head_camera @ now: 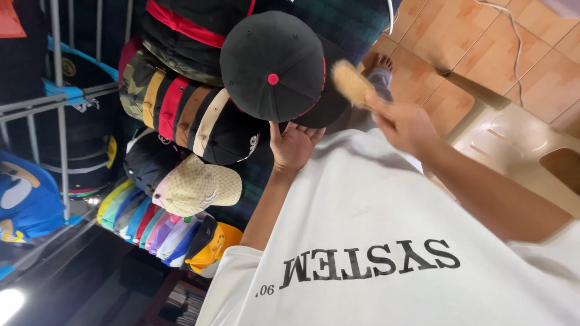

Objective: Cleaning and organizing a collection of baseball caps using a brush and a hair dryer.

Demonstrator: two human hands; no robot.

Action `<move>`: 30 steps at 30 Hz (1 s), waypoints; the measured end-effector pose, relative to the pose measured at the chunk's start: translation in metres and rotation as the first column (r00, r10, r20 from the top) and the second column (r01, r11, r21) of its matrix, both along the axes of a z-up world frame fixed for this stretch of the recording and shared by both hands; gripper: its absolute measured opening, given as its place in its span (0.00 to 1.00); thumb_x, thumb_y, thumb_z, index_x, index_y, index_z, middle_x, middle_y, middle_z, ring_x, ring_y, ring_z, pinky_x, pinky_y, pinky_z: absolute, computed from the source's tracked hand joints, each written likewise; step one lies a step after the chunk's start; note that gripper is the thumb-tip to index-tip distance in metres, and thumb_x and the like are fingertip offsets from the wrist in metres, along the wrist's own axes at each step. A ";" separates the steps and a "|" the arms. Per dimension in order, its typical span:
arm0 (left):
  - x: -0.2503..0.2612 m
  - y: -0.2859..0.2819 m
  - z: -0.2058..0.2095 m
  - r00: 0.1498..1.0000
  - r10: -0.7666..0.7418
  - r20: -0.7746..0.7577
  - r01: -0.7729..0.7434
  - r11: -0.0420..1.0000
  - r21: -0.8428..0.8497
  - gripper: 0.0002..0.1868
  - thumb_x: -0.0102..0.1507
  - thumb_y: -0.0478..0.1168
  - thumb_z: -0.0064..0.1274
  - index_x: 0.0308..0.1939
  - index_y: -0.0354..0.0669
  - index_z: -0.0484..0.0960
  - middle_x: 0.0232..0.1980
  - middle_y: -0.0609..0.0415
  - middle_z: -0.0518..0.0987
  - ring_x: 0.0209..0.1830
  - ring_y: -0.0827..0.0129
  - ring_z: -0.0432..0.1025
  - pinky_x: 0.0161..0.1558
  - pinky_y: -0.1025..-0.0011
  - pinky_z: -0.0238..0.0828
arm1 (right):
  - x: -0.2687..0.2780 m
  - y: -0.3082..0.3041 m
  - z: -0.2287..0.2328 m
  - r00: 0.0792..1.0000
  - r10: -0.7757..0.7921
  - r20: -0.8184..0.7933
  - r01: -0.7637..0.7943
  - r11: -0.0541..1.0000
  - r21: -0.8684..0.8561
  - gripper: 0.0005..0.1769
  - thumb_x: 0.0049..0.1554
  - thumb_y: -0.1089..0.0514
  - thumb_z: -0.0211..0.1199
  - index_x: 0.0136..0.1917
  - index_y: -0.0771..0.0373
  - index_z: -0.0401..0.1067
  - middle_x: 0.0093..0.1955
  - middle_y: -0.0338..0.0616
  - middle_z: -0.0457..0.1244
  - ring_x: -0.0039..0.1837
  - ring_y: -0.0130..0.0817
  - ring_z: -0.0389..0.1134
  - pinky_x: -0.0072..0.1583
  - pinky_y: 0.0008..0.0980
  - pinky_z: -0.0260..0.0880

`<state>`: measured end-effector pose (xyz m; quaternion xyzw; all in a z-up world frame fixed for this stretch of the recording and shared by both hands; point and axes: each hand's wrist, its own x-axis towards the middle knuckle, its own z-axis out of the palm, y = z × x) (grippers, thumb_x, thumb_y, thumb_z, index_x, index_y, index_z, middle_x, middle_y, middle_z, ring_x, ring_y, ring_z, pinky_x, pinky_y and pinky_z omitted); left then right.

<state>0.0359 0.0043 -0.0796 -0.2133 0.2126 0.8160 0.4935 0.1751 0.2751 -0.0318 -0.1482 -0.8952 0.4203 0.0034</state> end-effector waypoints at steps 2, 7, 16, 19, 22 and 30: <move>0.005 0.001 -0.003 1.000 -0.009 0.024 0.009 1.000 0.010 0.41 0.59 0.83 0.39 0.59 0.63 0.84 0.69 0.53 0.77 0.74 0.49 0.64 0.77 0.47 0.53 | 0.040 -0.002 0.011 0.995 0.093 0.042 -0.095 0.995 0.037 0.20 0.62 0.52 0.64 0.67 0.41 0.77 0.40 0.49 0.70 0.42 0.54 0.71 0.44 0.46 0.71; 0.007 0.004 -0.020 1.000 -0.001 0.005 0.001 1.000 0.017 0.42 0.61 0.82 0.34 0.59 0.63 0.84 0.68 0.54 0.78 0.73 0.47 0.66 0.77 0.43 0.54 | 0.020 0.006 0.043 0.924 0.381 0.012 -0.379 0.923 -0.071 0.22 0.58 0.49 0.63 0.65 0.27 0.74 0.35 0.40 0.69 0.36 0.45 0.72 0.39 0.41 0.73; 0.005 0.013 0.034 0.992 0.122 -0.016 -0.121 0.955 -0.270 0.41 0.63 0.77 0.38 0.59 0.49 0.81 0.66 0.49 0.77 0.72 0.50 0.65 0.74 0.49 0.53 | -0.115 0.090 -0.021 0.970 -0.190 0.150 0.217 0.408 -0.887 0.24 0.65 0.70 0.49 0.72 0.55 0.53 0.52 0.52 0.66 0.39 0.29 0.56 0.40 0.24 0.57; 0.009 0.014 0.038 0.994 0.080 -0.073 -0.092 0.979 -0.183 0.37 0.66 0.75 0.38 0.62 0.53 0.79 0.66 0.48 0.78 0.72 0.50 0.66 0.71 0.47 0.56 | -0.156 0.079 -0.018 0.941 -0.022 0.337 0.285 0.589 -0.756 0.19 0.60 0.63 0.48 0.62 0.56 0.71 0.49 0.35 0.69 0.37 0.20 0.64 0.31 0.16 0.56; 0.015 0.016 0.039 0.991 0.111 -0.079 -0.126 0.966 -0.226 0.40 0.66 0.73 0.39 0.68 0.49 0.73 0.70 0.45 0.73 0.74 0.47 0.63 0.71 0.48 0.58 | -0.177 0.076 -0.031 0.927 -0.014 0.374 0.206 0.853 -0.479 0.19 0.64 0.57 0.54 0.65 0.53 0.77 0.43 0.34 0.67 0.35 0.23 0.65 0.44 0.22 0.71; 0.022 0.022 0.022 0.979 0.169 -0.112 -0.203 0.830 -0.520 0.33 0.65 0.68 0.44 0.62 0.49 0.73 0.55 0.51 0.73 0.62 0.52 0.71 0.66 0.49 0.64 | -0.174 0.100 -0.065 0.943 0.190 0.275 -0.252 0.944 0.211 0.30 0.64 0.48 0.58 0.76 0.61 0.62 0.68 0.56 0.58 0.60 0.64 0.61 0.54 0.61 0.68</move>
